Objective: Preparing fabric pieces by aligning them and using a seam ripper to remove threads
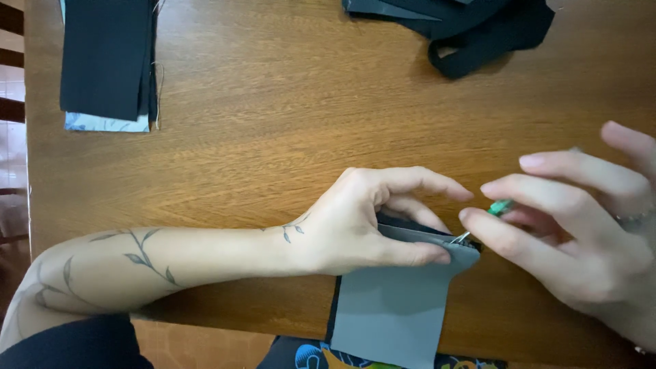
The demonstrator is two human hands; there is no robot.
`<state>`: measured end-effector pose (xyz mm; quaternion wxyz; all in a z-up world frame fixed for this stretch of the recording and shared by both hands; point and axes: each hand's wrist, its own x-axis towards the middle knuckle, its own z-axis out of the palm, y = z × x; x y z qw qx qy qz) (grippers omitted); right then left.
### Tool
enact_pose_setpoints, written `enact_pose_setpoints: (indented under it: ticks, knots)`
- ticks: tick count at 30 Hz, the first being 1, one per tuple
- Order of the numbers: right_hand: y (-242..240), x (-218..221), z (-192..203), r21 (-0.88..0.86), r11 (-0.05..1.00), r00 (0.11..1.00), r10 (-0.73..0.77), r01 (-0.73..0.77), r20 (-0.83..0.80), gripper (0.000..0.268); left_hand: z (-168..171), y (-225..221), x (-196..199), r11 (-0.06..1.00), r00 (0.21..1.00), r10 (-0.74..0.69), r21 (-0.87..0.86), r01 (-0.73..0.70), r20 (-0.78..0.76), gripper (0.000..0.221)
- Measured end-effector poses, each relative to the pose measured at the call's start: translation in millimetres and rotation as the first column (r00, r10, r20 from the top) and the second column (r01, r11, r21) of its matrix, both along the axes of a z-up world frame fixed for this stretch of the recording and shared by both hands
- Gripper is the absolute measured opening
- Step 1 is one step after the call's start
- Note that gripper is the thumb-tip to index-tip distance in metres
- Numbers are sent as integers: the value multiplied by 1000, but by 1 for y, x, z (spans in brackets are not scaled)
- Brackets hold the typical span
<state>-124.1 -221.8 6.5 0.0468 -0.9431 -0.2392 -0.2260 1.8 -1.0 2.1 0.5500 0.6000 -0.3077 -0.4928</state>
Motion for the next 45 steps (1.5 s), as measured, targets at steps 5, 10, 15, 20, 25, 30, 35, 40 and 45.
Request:
enact_pose_setpoints:
  ticks: [5,10,15,20,25,30,35,40,45]
  knots:
    - [8,4,-12,237,971,990,-10,43,-138,30,1,0,1,1000,1000,15,-2,-15,-24,49]
    - [2,-1,-9,290,948,972,-64,130,-228,46,3,1,2,1000,1000,1,-11,-1,-13,39]
    - [-3,-15,-9,318,924,953,-122,211,-279,22,-3,2,1,995,1000,21,-99,-20,8,36]
    - [6,-34,1,417,837,880,-147,354,-453,23,-9,2,-6,972,989,133,-190,-142,-60,22]
    - [57,-39,16,445,744,826,-252,499,-505,33,-20,-1,-16,908,928,252,-266,-325,-275,24]
    - [106,-27,9,684,469,828,-364,559,-427,20,-12,6,-17,926,926,219,-233,-296,-307,26]
    - [119,-38,-12,776,175,731,-509,606,-455,16,-16,10,-19,941,893,84,-259,-217,-442,24]
    - [114,-38,-1,724,62,667,-449,687,-594,22,-12,9,-20,957,910,47,-241,-159,-413,22]
    - [109,-41,-3,803,71,753,-403,592,-520,14,-4,8,-14,988,962,-10,-153,-34,-274,26]
